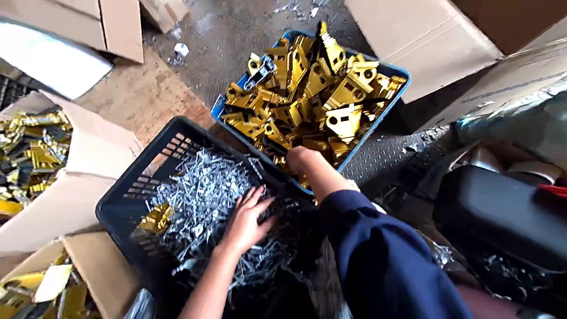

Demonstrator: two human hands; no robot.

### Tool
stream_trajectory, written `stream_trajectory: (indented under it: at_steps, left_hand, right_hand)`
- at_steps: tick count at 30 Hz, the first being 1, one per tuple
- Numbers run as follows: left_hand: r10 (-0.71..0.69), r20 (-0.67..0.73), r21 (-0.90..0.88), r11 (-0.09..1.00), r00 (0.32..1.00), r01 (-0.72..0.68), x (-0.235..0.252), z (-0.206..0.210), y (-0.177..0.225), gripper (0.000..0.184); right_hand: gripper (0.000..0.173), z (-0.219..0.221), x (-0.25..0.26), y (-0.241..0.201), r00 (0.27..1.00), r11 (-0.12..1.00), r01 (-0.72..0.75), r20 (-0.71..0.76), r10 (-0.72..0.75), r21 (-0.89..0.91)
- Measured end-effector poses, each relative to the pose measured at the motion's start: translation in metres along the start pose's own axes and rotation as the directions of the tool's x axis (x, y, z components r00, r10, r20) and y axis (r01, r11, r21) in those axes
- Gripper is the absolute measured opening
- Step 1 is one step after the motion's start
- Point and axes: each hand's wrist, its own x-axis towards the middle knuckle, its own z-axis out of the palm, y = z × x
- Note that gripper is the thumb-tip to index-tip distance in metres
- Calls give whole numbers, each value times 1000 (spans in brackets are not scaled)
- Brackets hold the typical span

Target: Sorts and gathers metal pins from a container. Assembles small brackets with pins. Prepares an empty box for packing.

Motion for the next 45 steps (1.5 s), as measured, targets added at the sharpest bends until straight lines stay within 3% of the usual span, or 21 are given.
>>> stream_trajectory:
  at_steps: [4,6,8,12,16,19,25,28,30,33,36,39,41,43,45]
  left_hand:
    - [3,-335,-157,986,942,-59,-71,-14,-10,42]
    - [-25,-424,-233,969,905,-82,-105,-19,-13,41]
    - [-62,-458,-295,952,887,-86,-140,-13,-11,40]
    - [-159,-402,-268,962,902,50,-191,27,22,47]
    - [-224,-401,33,966,888,258,-217,83,51,70]
    - [-266,-451,58,944,852,325,-224,101,44,74]
    - [-369,-571,-212,929,734,302,-230,51,20,73]
    - [-426,-608,-239,903,670,358,-235,1,-12,69]
    - [-466,-583,-198,876,665,441,-237,-39,-37,70]
    - [-559,-426,-113,813,711,572,-231,-92,-78,64]
    - [-646,-275,-90,755,712,650,-199,-113,-132,53]
    - [-708,-81,-13,704,701,710,-153,-103,-183,56]
    - [-719,-42,99,688,693,719,-123,-88,-202,60]
    - [-721,-95,154,671,687,726,-95,-71,-221,64]
    - [-725,-167,176,646,669,743,-72,-56,-242,70]
  right_hand:
    - [26,0,1,-14,999,986,45,-12,-47,-162]
    - [26,-12,4,-24,979,953,185,-41,-200,-240]
    - [28,-20,-9,-33,930,899,335,-56,-364,-281]
    - [21,-13,-78,-36,858,803,468,-29,-514,-369]
    - [20,38,-125,-4,868,797,497,181,-463,-345]
    - [19,71,-123,19,879,822,470,251,-405,-322]
    - [18,67,-115,-5,903,829,418,69,-424,-371]
    - [31,72,-127,-33,880,795,474,182,-438,-379]
    - [43,92,-136,-50,849,747,519,349,-397,-415]
    - [54,117,-156,-80,854,681,451,499,-143,-576]
    - [51,120,-151,-83,861,664,441,493,-124,-603]
    - [49,108,-135,-83,914,702,336,398,-81,-628]
    - [69,106,-127,-84,942,741,259,331,-52,-620]
    - [113,115,-120,-90,958,774,212,282,-45,-597]
    - [142,135,-113,-99,966,794,194,254,-52,-576]
